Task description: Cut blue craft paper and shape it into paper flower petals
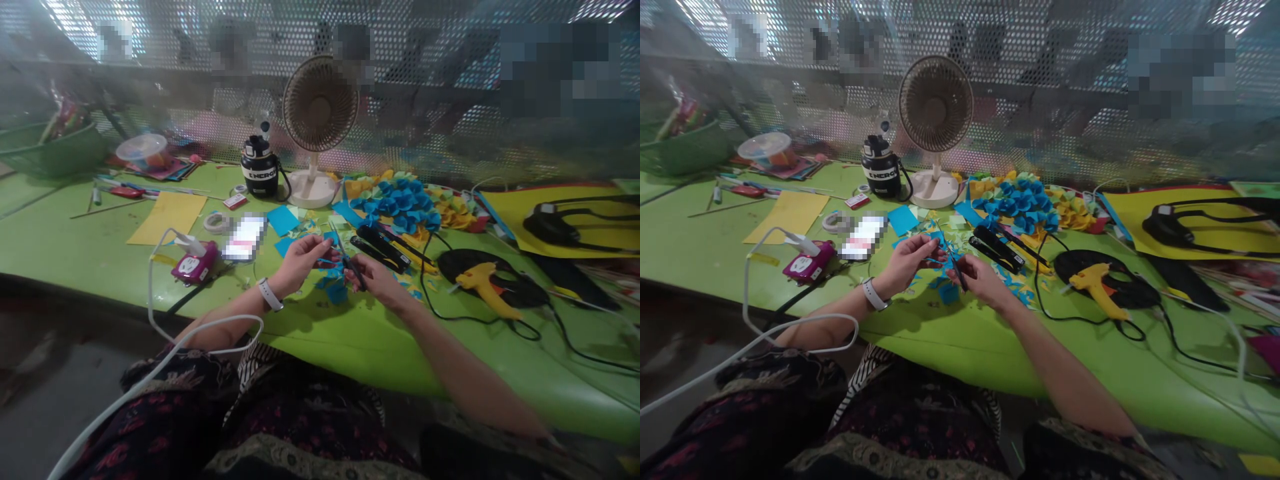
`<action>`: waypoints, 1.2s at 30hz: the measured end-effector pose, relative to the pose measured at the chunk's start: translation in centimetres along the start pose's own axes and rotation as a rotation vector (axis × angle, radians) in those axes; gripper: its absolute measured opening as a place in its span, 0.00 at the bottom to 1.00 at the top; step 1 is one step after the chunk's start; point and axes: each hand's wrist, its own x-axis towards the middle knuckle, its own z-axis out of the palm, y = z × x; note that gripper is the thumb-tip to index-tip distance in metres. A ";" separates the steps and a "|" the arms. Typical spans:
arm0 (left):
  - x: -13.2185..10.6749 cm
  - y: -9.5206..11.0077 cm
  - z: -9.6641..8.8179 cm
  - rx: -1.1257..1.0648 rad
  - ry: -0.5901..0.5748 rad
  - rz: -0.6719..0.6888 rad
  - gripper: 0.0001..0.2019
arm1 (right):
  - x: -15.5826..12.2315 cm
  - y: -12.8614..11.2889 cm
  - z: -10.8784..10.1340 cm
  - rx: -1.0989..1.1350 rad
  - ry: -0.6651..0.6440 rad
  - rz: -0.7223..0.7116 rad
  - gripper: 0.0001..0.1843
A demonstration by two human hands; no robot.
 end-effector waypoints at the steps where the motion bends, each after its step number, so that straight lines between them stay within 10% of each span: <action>1: 0.0 0.0 0.0 0.001 0.001 0.003 0.25 | 0.0 0.1 0.0 0.003 0.001 0.003 0.30; 36: 0.0 0.2 0.2 0.017 0.041 0.028 0.25 | -0.1 0.4 0.4 -0.109 0.106 -0.068 0.31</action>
